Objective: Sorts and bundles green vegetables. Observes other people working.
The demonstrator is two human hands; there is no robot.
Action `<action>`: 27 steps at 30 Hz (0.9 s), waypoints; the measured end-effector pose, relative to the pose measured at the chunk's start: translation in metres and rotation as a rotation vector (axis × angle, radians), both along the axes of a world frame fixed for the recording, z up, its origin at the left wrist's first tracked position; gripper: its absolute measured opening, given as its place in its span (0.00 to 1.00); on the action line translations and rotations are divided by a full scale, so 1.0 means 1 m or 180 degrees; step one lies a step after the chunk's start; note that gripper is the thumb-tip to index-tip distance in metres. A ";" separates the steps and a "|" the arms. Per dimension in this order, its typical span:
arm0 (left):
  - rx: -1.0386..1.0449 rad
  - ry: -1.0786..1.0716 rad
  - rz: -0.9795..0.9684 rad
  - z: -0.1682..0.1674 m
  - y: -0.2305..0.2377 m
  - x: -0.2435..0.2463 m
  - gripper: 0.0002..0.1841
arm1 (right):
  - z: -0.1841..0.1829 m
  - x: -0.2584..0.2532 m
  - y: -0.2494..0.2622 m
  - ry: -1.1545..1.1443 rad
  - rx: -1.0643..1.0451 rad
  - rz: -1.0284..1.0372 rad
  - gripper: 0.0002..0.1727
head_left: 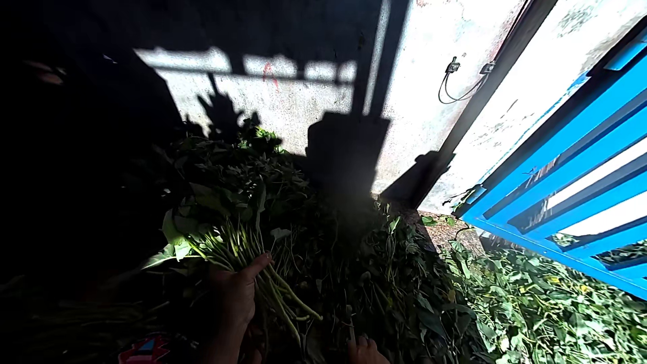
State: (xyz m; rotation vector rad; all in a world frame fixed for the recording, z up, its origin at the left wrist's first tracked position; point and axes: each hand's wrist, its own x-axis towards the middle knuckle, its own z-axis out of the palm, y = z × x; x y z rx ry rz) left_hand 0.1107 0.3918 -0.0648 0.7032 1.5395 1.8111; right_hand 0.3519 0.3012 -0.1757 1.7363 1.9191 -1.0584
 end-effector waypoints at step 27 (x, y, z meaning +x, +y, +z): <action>-0.0286 -0.0352 -0.0076 0.009 -0.012 0.016 0.20 | -0.110 0.105 0.165 -0.0117 0.0509 -0.2696 0.25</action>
